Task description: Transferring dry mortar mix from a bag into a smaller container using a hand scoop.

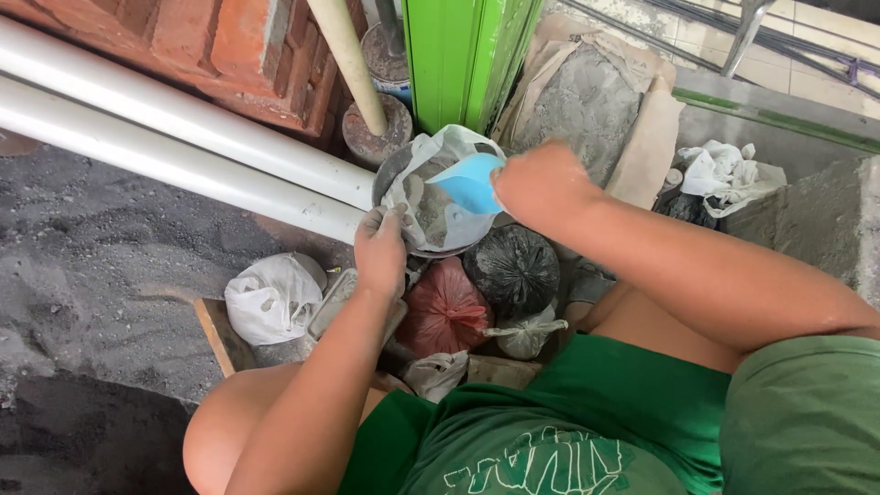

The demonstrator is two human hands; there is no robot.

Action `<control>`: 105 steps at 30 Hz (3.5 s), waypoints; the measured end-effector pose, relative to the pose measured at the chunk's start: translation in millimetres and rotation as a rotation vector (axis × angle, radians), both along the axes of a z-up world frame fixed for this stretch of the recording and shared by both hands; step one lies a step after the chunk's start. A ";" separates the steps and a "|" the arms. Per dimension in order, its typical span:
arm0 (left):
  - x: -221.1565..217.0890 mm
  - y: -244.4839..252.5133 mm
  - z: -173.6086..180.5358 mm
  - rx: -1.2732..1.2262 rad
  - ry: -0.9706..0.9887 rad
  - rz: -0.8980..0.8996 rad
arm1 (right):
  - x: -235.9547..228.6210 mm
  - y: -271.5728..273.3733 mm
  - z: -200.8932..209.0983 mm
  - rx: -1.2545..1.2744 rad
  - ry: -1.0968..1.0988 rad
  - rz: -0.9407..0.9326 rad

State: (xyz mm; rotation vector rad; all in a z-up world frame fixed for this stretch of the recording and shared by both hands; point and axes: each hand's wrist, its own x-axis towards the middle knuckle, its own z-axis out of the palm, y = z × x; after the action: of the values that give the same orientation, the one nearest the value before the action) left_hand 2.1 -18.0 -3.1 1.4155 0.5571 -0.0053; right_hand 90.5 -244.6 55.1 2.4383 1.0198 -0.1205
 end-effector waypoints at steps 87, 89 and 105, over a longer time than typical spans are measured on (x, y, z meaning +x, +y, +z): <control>10.4 -2.0 -15.4 -0.100 0.073 0.072 | 41.8 -4.3 -57.9 0.530 0.635 -0.518; 10.3 -4.0 -3.6 -0.110 0.058 0.069 | 40.7 -5.3 -57.8 0.551 0.636 -0.506; 14.3 2.3 -29.6 -0.106 0.037 0.059 | 37.6 4.3 -81.9 0.659 0.760 -0.564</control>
State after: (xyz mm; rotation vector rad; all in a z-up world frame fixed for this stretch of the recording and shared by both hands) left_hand 16.4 -15.7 -32.7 1.2978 0.6200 -0.0134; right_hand 128.1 -240.2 -26.8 3.3375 0.6488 -1.1269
